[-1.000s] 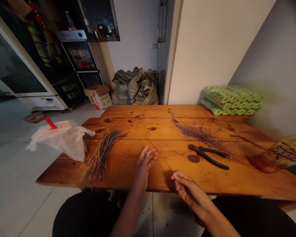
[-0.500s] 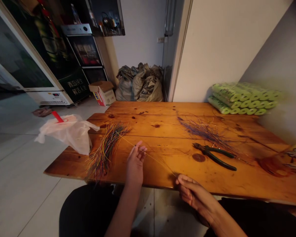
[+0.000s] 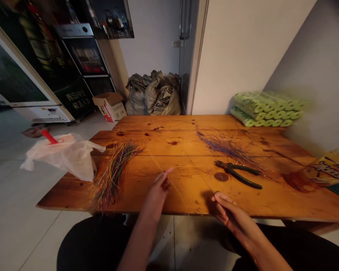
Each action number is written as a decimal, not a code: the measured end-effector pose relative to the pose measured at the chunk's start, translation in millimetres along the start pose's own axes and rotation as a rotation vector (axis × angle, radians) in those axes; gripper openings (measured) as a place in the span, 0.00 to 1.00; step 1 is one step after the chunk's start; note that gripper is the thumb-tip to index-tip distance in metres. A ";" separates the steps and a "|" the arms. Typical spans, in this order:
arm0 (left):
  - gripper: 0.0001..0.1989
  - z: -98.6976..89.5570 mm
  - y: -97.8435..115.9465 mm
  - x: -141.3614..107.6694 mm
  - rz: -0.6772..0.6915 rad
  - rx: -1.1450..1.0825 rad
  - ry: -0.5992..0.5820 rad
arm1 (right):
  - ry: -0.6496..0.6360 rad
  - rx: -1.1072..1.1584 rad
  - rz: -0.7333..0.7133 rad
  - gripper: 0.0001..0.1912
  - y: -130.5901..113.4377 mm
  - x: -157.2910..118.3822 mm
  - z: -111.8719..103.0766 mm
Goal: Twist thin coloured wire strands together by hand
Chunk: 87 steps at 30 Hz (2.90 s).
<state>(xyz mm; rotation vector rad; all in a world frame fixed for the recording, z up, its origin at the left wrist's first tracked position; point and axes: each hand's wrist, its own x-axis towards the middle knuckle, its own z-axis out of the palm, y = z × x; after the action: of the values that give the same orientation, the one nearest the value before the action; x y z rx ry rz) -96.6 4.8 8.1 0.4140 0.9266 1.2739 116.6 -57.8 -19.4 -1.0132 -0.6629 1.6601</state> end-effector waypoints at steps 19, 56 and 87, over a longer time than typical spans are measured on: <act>0.12 24.9 -44.2 -19.4 0.063 0.142 -0.104 | 0.045 -0.300 -0.049 0.17 -7.2 -8.7 21.6; 0.04 -5.0 38.9 -3.4 0.429 -0.250 0.204 | 0.080 -0.359 -0.080 0.14 -27.2 -6.9 -1.1; 0.07 26.4 -62.0 -15.6 0.036 0.270 -0.136 | -0.001 -0.498 -0.057 0.16 -4.4 -2.2 15.3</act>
<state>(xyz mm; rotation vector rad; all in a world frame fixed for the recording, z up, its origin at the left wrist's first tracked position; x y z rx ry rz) -37.3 -21.7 -15.8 0.7230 0.9816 1.1405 105.6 -57.6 -7.6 -1.3265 -1.1299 1.4748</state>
